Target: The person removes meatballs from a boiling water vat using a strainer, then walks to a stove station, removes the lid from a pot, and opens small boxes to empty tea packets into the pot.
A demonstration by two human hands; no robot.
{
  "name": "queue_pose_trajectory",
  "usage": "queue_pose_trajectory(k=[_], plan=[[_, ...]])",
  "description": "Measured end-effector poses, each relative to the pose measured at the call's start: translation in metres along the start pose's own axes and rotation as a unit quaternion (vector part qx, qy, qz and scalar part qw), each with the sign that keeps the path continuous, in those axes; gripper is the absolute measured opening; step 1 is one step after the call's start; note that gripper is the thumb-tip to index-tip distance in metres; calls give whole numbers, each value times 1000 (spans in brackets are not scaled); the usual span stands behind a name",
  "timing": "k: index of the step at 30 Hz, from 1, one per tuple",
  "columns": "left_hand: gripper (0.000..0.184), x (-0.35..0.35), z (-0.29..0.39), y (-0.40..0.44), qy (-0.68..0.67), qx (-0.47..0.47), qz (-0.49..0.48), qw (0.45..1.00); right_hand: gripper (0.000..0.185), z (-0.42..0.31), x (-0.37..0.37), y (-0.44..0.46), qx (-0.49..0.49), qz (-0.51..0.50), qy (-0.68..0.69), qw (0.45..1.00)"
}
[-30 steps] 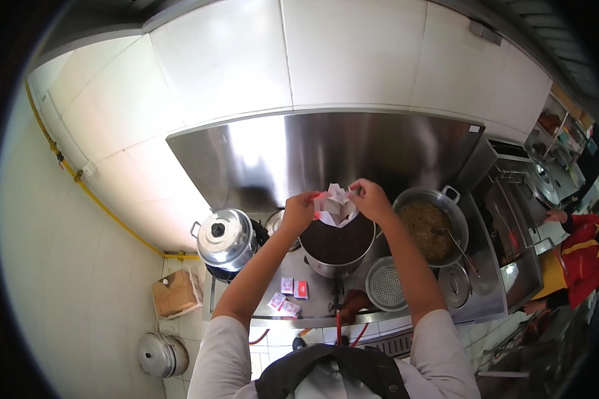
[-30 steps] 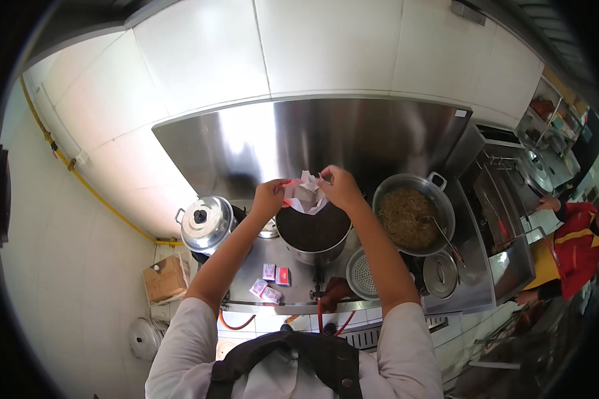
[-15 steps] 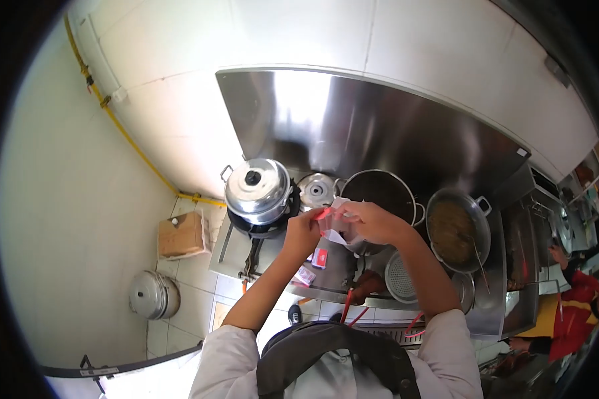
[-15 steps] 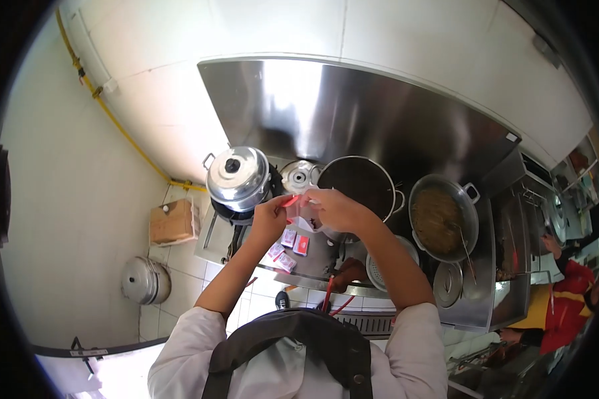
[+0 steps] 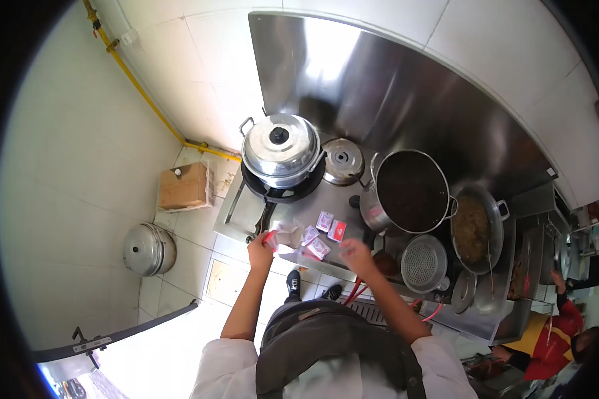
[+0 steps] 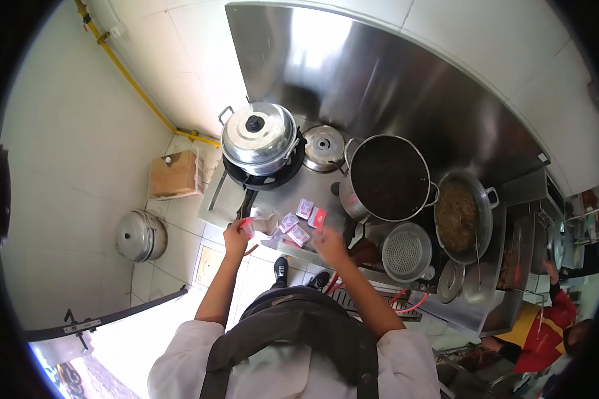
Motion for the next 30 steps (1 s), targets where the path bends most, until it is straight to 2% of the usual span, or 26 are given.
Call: queue_pose_trajectory(k=[1, 2, 4, 5, 6, 7, 8, 9, 11, 12, 15, 16, 18, 19, 20, 22, 23, 25, 26, 27, 28, 29, 30], plan=[[35, 13, -38, 9, 5, -43, -9, 999, 37, 34, 21, 2, 30, -41, 9, 999], [35, 22, -60, 17, 10, -85, -16, 996, 46, 63, 37, 7, 7, -35, -62, 997], [37, 34, -55, 23, 149, -60, -40, 986, 63, 94, 64, 17, -38, -28, -202, 978], [38, 41, -53, 26, 217, -48, -53, 973, 69, 108, 72, 26, 25, -24, -219, 975], [45, 66, -83, 39, 277, 4, -84, 957, 76, 103, 80, 35, 90, -20, -234, 968], [50, 77, -77, 40, 262, -63, -143, 952, 83, 99, 85, 43, 154, -17, -249, 956], [52, 98, -78, 42, 360, -10, -153, 920, 88, 100, 89, 53, 169, -10, -269, 948], [56, 117, -82, 42, 453, 46, -164, 875, 84, 107, 92, 62, 178, -6, -264, 948], [63, 136, -70, 37, 439, 75, -230, 865, 76, 129, 101, 78, 194, 4, -255, 947], [69, 141, -69, 34, 402, 85, -208, 888, 67, 135, 102, 83, 171, 20, -277, 945], [75, 143, -67, 31, 331, 123, -168, 920, 65, 149, 98, 78, 137, 27, -220, 965], [79, 147, -78, 34, 338, 134, -182, 914, 57, 155, 97, 75, 160, 23, -185, 969], [83, 151, -98, 38, 338, 117, -226, 906, 52, 154, 92, 56, 119, 29, -94, 988], [84, 151, -100, 41, 335, 113, -245, 903, 50, 146, 88, 47, 96, 33, -48, 994], [82, 153, -103, 44, 355, 99, -277, 887, 47, 133, 85, 35, 20, 35, 86, 996], [78, 151, -97, 52, 395, 73, -335, 852, 43, 114, 75, 8, 140, -10, 223, 965], [74, 147, -97, 56, 346, 82, -340, 871, 41, 97, 69, -5, 196, -32, 287, 937], [67, 145, -96, 65, 245, 104, -348, 899, 41, 47, 50, -28, 143, -22, 296, 944], [53, 122, -53, 40, 226, 175, -162, 944, 42, 25, 42, -39, 105, -5, 293, 950], [56, 108, -21, 20, 54, 118, -186, 974, 44, 8, 34, -48, 66, 14, 290, 955], [68, 100, 19, -2, -57, 14, -301, 952, 36, -4, 29, -54, 31, -1, 272, 962], [71, 112, 32, -30, -268, 26, -367, 890, 35, -15, 25, -62, 47, -11, 351, 935], [74, 97, 86, -62, -300, 60, -420, 854, 35, -30, 23, -72, 61, -24, 427, 902]])
Point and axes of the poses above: each hand's wrist, its own y-axis towards the middle knuckle, its own x-axis out of the palm, z = x × y, the point moved 5 cm from there along y, towards the middle knuckle, and after that the axes turned 11 degrees about -z, right-handed, at the moved point
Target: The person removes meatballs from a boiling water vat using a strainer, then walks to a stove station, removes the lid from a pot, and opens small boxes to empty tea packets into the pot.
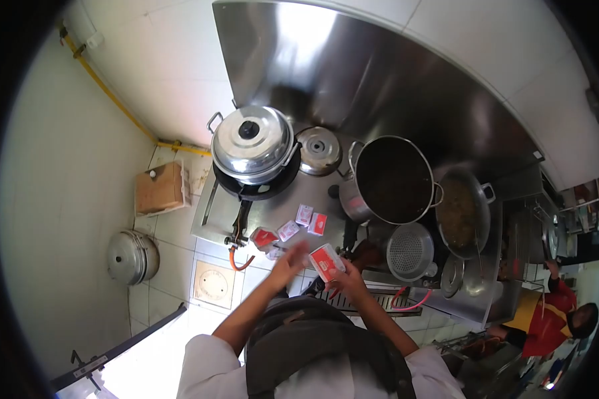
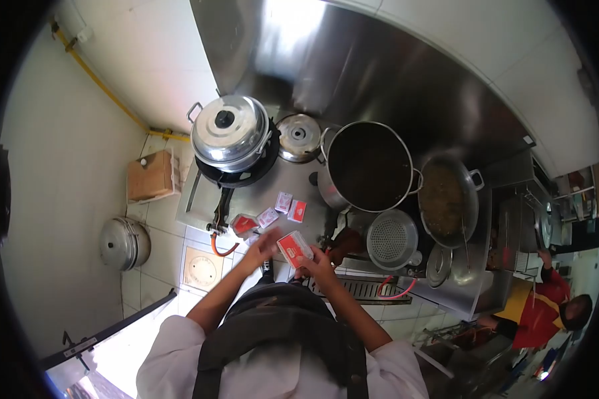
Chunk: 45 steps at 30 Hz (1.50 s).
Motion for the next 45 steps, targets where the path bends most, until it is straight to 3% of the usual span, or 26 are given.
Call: queue_pose_trajectory(k=[1, 2, 3, 5, 6, 9, 10, 12, 13, 14, 16, 19, 21, 27, 28, 31, 37, 40, 45], plan=[[81, 31, 27, -7, -74, 55, -80, 992, 34, -5, 8, -8, 19, -14, 83, 996], [85, 55, 61, -12, -104, 94, -121, 983, 37, -2, 6, -13, 49, -80, 113, 989], [88, 71, 89, -16, -132, 134, -164, 968, 38, -12, 8, -17, 44, -82, 101, 991], [100, 76, 106, -8, -324, 18, -215, 921, 42, -32, 16, -32, 36, -80, 78, 993], [100, 81, 120, -11, -414, -25, -253, 874, 47, -54, 23, -34, 7, -134, -84, 987], [92, 96, 117, -15, -219, -119, -299, 921, 54, -97, 35, -45, -74, -197, -357, 910], [69, 113, 131, -23, -107, -146, -299, 937, 53, -113, 44, -52, -38, -126, -390, 912], [61, 121, 137, -25, -163, -135, -229, 950, 52, -152, 66, -72, 33, 12, -452, 892], [57, 121, 140, -22, -187, -126, -193, 955, 49, -161, 71, -75, -72, 24, -497, 865], [49, 117, 143, -19, -76, -47, -131, 987, 46, -165, 77, -83, -174, 37, -535, 826], [47, 117, 142, -21, -122, -24, -80, 989, 33, -174, 96, -97, -330, 42, -618, 713], [45, 115, 144, -30, -102, -26, -32, 994, 33, -149, 90, -101, -272, 42, -608, 745], [45, 114, 137, -39, -68, -43, -17, 997, 31, -128, 85, -100, -288, 20, -612, 736], [43, 101, 105, -53, 55, -48, -40, 997, 31, -110, 82, -107, -245, 45, -553, 795], [43, 102, 101, -54, 47, -43, -35, 997, 32, -109, 78, -108, -238, 48, -555, 796], [42, 106, 99, -53, 38, -30, -25, 999, 33, -104, 76, -110, -305, 20, -626, 717], [40, 112, 108, -59, 76, -32, -25, 996, 33, -94, 74, -109, -250, -6, -586, 771], [38, 106, 102, -57, 73, -11, 11, 997, 37, -119, 93, -115, -293, 19, -605, 740], [36, 111, 112, -51, 31, 45, 50, 997, 46, -111, 95, -105, -264, 64, -525, 807]])
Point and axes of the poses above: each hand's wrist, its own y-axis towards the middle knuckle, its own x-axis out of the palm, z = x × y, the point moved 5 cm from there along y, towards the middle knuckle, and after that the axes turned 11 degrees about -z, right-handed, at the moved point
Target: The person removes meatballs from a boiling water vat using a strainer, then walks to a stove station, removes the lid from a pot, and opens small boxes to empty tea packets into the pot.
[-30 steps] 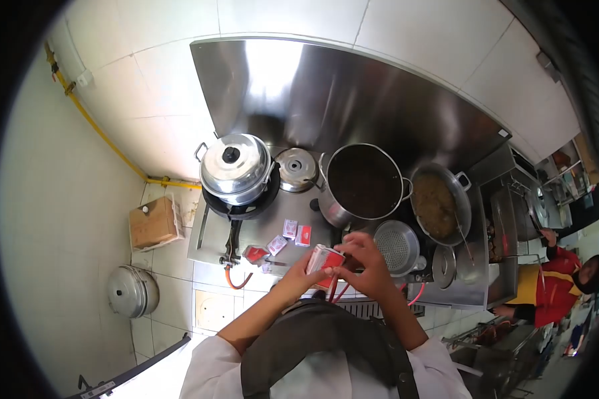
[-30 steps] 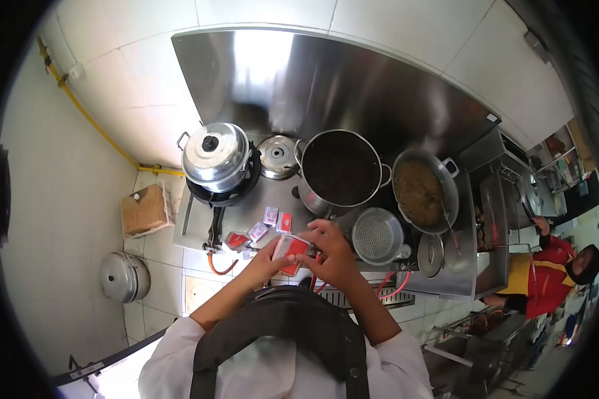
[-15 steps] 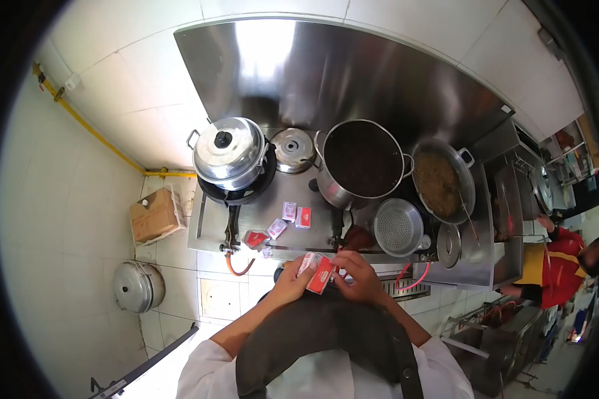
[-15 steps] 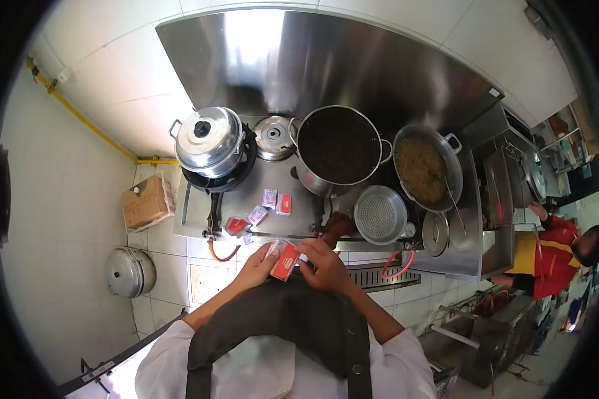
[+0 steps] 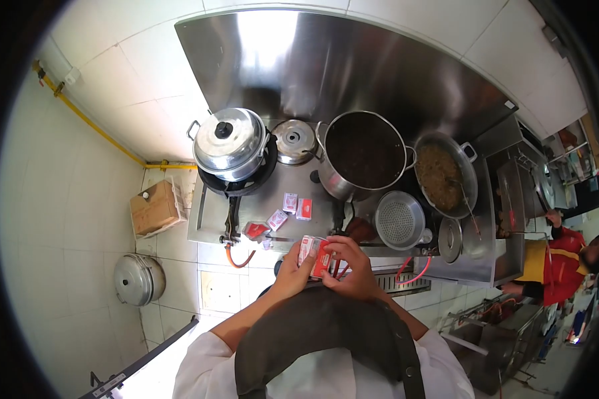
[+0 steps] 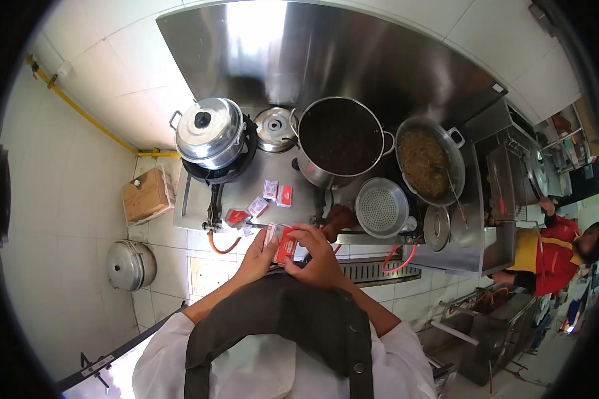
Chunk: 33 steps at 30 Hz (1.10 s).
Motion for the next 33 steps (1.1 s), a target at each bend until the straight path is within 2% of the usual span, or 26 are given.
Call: queue_pose_trajectory(k=[3, 7, 10, 12, 13, 15, 18, 19, 21, 23, 24, 25, 28, 29, 32, 33], plan=[[35, 2, 4, -4, 38, 24, 11, 999, 47, 9, 7, 0, 14, -4, 24, 1000], [35, 1, -4, -8, 60, 3, 11, 998, 42, 14, 16, -6, 30, 2, 50, 998], [35, 3, 0, -13, 46, -5, 12, 999, 39, 14, 18, -8, 14, 24, -5, 1000], [36, 5, -1, -16, 38, -23, -1, 999, 37, 27, 17, -13, 68, 9, 34, 997], [37, 5, -2, -16, 18, -31, -3, 999, 37, 32, 16, -15, 95, 1, 53, 994], [39, 5, 2, -17, -21, -48, -5, 999, 39, 27, 10, -13, 59, 16, 71, 996], [45, 6, 13, -16, -228, -134, 4, 964, 50, 2, 0, -3, 8, 5, 37, 999], [47, 7, 14, -14, -253, -116, -7, 961, 54, -6, -2, -1, -9, -3, 15, 1000], [51, 6, 11, -10, -300, -78, -32, 950, 64, -11, 2, 4, 20, -3, 68, 998], [54, 3, 17, -9, -53, 2, -55, 997, 72, -10, 4, 6, 49, -16, 110, 993], [56, 4, 28, -8, 74, 43, -64, 994, 75, -6, 4, 6, 63, -29, 125, 990], [63, 7, 41, -9, 116, 88, -79, 986, 78, -2, 5, 6, 77, -43, 141, 986], [67, 8, 56, -6, -76, 84, -149, 982, 84, 21, 13, 1, -39, 0, 342, 939], [69, 8, 61, -7, -132, 59, -156, 977, 86, 19, 11, 2, -71, 6, 364, 929], [72, 12, 61, -4, -111, 69, -170, 977, 86, 18, 11, -1, -140, 62, 331, 931], [73, 15, 69, -5, -96, 57, -135, 985, 85, 18, 13, -2, -142, 57, 272, 950]])
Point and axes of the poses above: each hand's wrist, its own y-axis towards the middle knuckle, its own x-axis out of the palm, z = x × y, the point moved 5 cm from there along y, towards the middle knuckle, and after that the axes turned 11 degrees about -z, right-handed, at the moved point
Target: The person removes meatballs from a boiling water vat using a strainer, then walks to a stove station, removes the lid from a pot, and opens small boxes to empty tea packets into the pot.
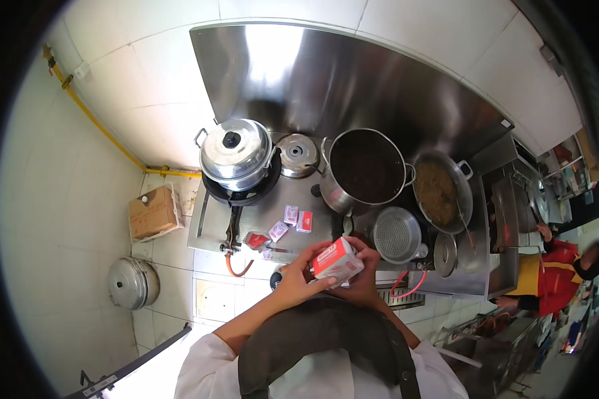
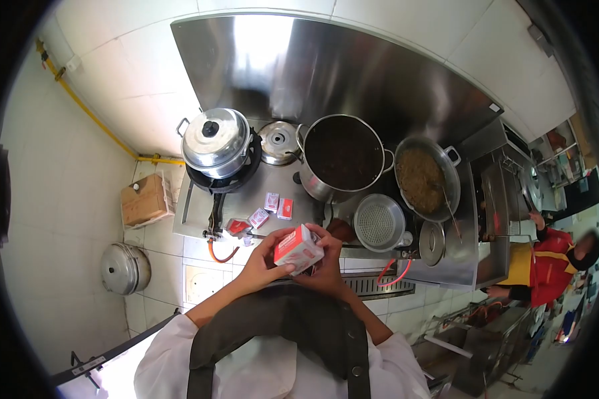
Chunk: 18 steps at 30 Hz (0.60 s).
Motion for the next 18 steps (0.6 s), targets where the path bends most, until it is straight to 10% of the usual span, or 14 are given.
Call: queue_pose_trajectory(k=[9, 18], plan=[[56, -19, 35, -2, 329, 63, 74, 939, 74, -31, -16, 17, 133, -61, -22, 989], [60, -18, 46, -2, 356, 89, 31, 930, 70, -54, -1, 48, 129, -126, -194, 964]])
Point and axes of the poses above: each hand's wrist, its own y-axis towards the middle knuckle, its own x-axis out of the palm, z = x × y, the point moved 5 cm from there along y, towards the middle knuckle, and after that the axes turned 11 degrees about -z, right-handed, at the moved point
